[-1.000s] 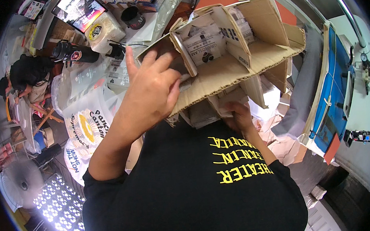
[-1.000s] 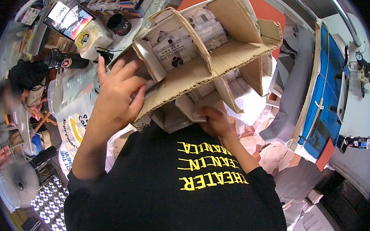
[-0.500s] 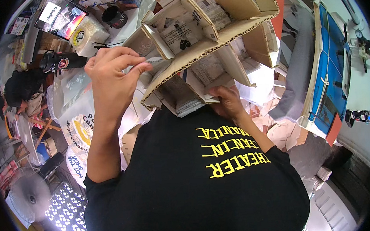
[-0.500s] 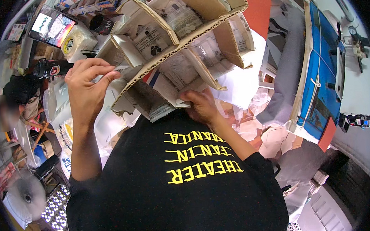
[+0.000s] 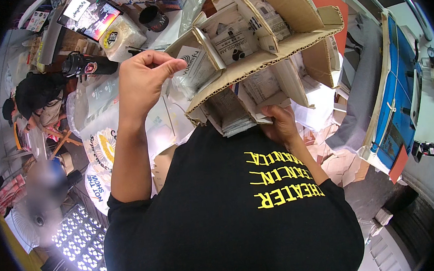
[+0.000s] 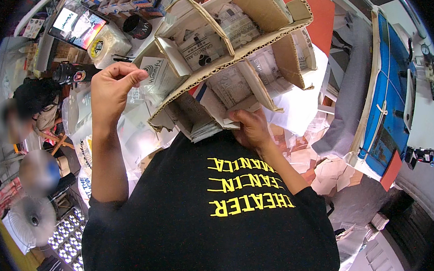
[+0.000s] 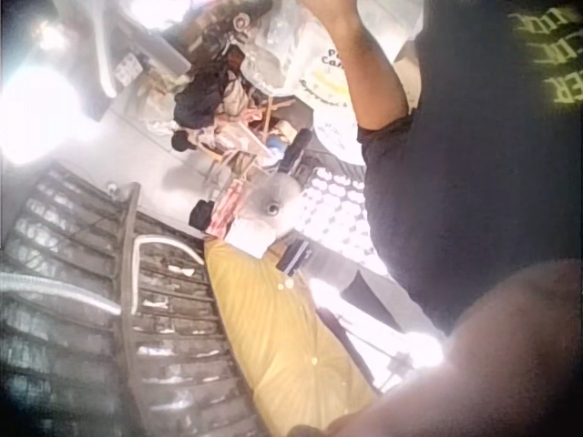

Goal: The person prepares t-shirts for printing by aligning them on a heat press, cutting out transfer designs with scissors, and sorting printed materials from a cardboard organizer.

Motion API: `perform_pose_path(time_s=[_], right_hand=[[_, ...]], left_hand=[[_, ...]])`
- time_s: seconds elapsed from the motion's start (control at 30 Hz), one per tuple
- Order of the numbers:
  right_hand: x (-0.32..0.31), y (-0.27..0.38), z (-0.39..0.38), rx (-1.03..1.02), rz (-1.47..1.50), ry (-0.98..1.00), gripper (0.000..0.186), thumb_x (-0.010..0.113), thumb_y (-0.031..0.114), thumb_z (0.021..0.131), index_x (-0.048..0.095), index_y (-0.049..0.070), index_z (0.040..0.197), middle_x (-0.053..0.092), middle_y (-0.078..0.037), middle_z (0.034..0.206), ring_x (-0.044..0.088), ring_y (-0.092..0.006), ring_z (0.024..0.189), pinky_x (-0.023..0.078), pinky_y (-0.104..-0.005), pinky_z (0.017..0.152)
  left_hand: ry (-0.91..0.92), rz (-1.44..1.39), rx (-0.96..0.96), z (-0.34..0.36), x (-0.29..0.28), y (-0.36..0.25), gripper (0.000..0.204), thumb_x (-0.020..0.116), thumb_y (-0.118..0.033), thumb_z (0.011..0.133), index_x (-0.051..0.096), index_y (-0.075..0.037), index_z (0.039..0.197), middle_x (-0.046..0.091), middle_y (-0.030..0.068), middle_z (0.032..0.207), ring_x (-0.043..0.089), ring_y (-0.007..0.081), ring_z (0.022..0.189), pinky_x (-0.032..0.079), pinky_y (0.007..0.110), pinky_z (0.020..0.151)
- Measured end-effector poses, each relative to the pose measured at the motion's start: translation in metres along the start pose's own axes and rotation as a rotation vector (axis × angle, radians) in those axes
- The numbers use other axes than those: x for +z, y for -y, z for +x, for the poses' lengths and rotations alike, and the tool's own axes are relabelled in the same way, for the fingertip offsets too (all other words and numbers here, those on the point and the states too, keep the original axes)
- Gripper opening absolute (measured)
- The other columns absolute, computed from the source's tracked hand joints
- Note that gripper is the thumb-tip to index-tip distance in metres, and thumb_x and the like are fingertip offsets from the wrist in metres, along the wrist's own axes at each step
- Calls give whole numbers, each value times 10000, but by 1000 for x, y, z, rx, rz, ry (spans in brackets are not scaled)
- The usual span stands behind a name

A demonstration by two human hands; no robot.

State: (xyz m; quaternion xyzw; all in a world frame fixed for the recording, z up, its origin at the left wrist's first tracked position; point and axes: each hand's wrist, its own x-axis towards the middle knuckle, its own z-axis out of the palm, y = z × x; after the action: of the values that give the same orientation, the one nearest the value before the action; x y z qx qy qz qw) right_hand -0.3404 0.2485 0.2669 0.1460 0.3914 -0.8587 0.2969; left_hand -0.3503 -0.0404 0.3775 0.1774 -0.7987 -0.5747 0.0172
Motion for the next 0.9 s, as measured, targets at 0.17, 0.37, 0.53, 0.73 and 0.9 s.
perform_pose_path(time_s=[0.17,0.37,0.53,0.73,0.9], right_hand=[[-1,0,2,8,62,15,452,609,-34,785,476,1,1216,600,-131,1091,634,-243,955,563,-392,805],[-27,-5,-4,-26,122,-80,331,626,-37,790,541,-16,1110,642,-113,913,668,-225,790,578,-370,700],[-18,20,-25,-89,226,-68,339,620,-45,808,525,-29,1133,648,-116,897,676,-240,777,581,-373,685],[-12,55,-48,-329,274,-2,524,611,31,813,417,33,1300,553,-134,1206,582,-288,1115,484,-464,974],[-5,82,-62,-431,276,-11,529,638,61,817,415,44,1297,551,-118,1190,583,-270,1101,489,-441,960]], left_hand=[[-11,6,6,3,-1,1,146,768,-125,837,695,1,842,664,20,803,566,77,699,445,217,662],[-149,-131,195,31,-19,8,159,678,-134,921,650,-19,1028,682,42,911,618,95,794,487,230,748],[-213,-108,57,119,-23,74,228,678,-155,917,640,-16,1095,682,27,927,606,66,776,458,209,674],[249,-192,97,118,120,55,187,642,-146,918,679,-8,1039,681,19,907,607,88,808,475,241,726],[429,35,365,113,195,-6,184,636,-139,920,678,-3,1036,681,21,907,607,90,810,475,241,731]])
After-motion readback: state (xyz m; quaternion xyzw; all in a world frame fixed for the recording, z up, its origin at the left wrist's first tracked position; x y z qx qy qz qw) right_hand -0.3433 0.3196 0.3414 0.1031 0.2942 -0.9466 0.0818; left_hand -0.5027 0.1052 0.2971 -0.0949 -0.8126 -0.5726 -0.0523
